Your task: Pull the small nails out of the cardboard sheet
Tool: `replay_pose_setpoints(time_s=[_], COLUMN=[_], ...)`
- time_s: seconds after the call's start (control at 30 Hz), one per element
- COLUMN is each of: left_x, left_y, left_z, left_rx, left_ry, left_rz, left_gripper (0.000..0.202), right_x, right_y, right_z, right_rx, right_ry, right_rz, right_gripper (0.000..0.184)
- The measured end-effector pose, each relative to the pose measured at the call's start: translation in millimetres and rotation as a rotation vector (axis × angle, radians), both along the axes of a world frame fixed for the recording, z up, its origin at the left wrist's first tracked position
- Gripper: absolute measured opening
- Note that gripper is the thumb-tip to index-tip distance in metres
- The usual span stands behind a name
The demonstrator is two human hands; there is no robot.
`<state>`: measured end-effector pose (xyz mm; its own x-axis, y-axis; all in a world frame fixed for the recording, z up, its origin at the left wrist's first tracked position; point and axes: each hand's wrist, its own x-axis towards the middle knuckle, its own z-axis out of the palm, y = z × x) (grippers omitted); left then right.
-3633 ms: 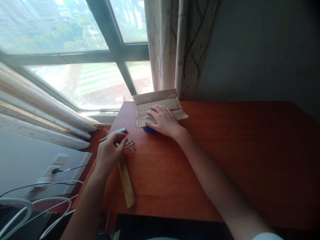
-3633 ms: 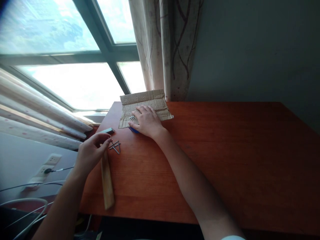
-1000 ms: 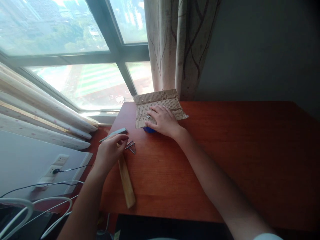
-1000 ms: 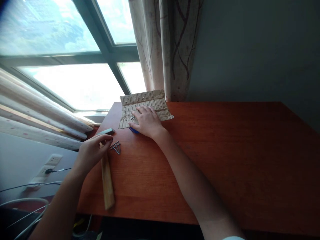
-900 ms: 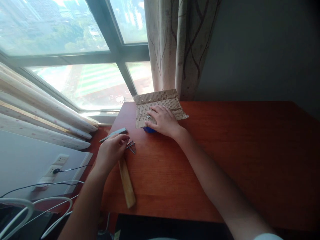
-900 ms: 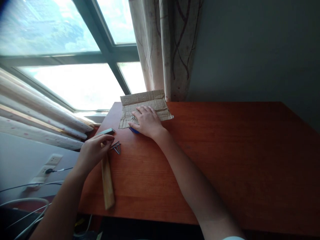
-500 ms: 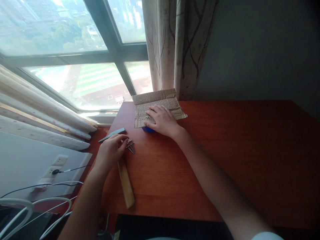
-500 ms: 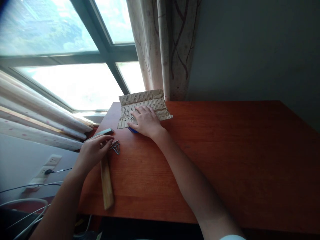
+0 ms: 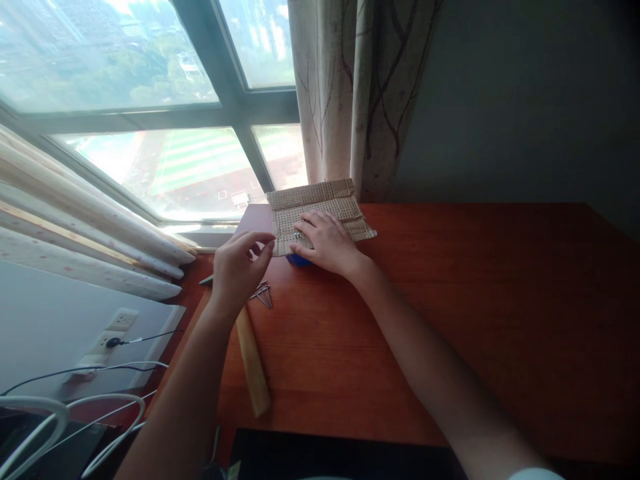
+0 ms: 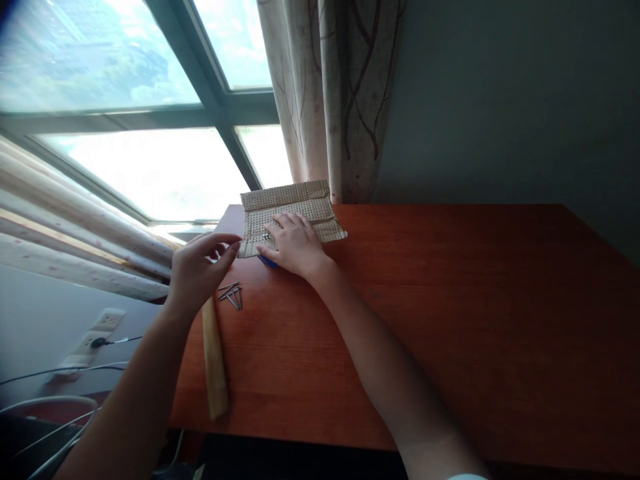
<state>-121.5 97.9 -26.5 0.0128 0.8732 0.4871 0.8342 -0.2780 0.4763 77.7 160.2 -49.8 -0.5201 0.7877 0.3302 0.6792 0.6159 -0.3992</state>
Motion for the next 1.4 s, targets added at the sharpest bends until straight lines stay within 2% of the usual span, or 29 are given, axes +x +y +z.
replay_pose_setpoints(time_s=[0.2, 0.4, 0.6, 0.7, 0.87, 1.0, 1.1, 1.2, 1.3, 1.4], left_x=[21.3, 17.9, 16.3, 19.9, 15.8, -1.1, -20.9, -41.2, -53.6, -55.9], left_y=[28.5, 45.5, 46.7, 45.8, 38.4, 17.8, -1.3, -16.0, -24.7, -28.9], left_z=[7.7, 10.5, 5.8, 3.8, 15.9, 24.4, 16.3, -1.7, -20.2, -33.2], left_rx=[-0.108, -0.246, -0.186, -0.086, 0.080, 0.079, 0.034, -0.092, -0.234, -0.295], left_ry=[0.055, 0.025, 0.009, -0.055, -0.415, -0.518, -0.438, -0.222, -0.018, 0.144], left_rz=[-0.113, -0.176, -0.227, -0.163, 0.053, 0.087, 0.121, 0.155, 0.019, -0.056], left_gripper=[0.025, 0.034, 0.026, 0.021, 0.019, 0.018, 0.018, 0.024, 0.025, 0.024], right_x=[-0.5, -0.5, -0.3, -0.3, 0.1, 0.2, -0.1, -0.1, 0.0, 0.0], right_y=[-0.5, -1.3, -1.4, -0.8, -0.5, -1.5, -2.2, -2.0, -1.7, -2.1], right_z=[-0.2, 1.1, 2.0, 1.1, 0.5, 2.1, 3.0, 2.9, 2.5, 2.9], right_rx=[0.000, 0.003, -0.010, -0.012, -0.017, -0.023, -0.023, -0.014, -0.005, -0.011], right_ry=[0.009, 0.001, 0.003, 0.006, 0.005, 0.002, 0.002, 0.003, -0.001, -0.003], right_rz=[-0.002, -0.005, -0.001, -0.003, 0.000, -0.005, -0.009, -0.013, -0.015, -0.015], right_gripper=[0.047, 0.048, 0.049, 0.049, 0.051, 0.052, 0.052, 0.052, 0.053, 0.053])
